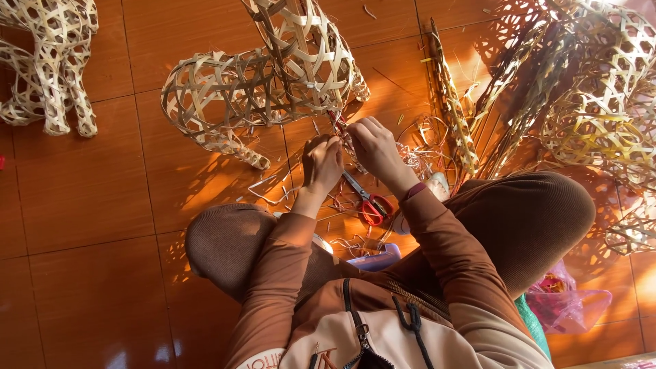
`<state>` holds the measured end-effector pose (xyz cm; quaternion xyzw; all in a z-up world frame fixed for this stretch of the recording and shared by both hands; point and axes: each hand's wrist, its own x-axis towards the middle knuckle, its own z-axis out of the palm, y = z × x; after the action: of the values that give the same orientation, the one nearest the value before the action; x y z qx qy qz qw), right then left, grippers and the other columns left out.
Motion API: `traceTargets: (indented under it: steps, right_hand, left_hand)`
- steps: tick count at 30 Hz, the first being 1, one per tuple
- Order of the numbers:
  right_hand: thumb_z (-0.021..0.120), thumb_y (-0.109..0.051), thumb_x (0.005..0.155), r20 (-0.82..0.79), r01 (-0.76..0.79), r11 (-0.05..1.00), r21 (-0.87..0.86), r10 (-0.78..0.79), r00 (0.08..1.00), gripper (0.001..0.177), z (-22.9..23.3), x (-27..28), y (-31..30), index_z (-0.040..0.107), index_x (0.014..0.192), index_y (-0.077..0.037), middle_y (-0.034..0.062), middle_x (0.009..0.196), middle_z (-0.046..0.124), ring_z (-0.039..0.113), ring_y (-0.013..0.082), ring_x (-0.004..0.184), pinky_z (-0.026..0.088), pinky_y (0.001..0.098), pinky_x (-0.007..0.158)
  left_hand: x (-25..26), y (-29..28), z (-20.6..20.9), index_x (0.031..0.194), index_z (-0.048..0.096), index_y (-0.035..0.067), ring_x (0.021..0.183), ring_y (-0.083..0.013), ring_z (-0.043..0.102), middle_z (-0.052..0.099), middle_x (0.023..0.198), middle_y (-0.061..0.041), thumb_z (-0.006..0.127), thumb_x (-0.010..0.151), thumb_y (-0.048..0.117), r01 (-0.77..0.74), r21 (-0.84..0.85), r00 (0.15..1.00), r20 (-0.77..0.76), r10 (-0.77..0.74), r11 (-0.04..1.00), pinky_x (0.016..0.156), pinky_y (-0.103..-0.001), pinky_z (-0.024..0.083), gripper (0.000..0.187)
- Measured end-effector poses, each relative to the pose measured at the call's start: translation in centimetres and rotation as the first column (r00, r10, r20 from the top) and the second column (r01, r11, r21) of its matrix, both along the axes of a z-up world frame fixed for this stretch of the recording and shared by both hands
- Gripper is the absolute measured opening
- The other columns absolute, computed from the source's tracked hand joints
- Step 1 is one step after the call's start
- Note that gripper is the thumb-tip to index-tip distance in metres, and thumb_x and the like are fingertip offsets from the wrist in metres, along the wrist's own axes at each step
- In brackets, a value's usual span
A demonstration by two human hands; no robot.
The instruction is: Weaving and trimming bamboo strips to construct a giraffe-shaped sculpture
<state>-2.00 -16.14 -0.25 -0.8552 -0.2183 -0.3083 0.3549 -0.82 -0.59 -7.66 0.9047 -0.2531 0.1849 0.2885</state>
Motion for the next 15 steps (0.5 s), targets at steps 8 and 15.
traceTargets:
  steps: [8, 15]
  right_hand:
    - [0.048, -0.001, 0.096, 0.195, 0.002, 0.99, -0.143, 0.027, 0.98, 0.015, -1.8, 0.9, -0.9, 0.059, 0.088, -0.007, 0.0096, 0.079, 0.055, 0.056, 0.0286, 0.066, 0.048, 0.0354, 0.059]
    - [0.073, -0.006, 0.084, -0.33, 0.344, 0.907, 0.244, -0.256, 0.909, 0.008, -5.3, -3.3, 2.1, 0.068, 0.09, -0.01, 0.0076, 0.073, 0.067, 0.067, 0.0297, 0.064, 0.053, 0.0399, 0.057]
  left_hand:
    - [0.6, -0.3, -2.0, 0.07, 0.058, 0.013, 0.062, -0.0275, 0.06, 0.051, 0.06, -0.005, 0.061, 0.083, 0.01, 0.042, -0.023, 0.991, 0.129, -0.039, 0.999, 0.059, -0.036, 0.044, 0.014]
    - [-1.5, 0.2, 2.2, 0.085, 0.069, 0.01, 0.072, -0.0256, 0.067, 0.067, 0.071, -0.01, 0.059, 0.091, 0.015, -0.147, -0.448, 0.851, -0.511, -0.118, 0.882, 0.068, -0.035, 0.05, 0.013]
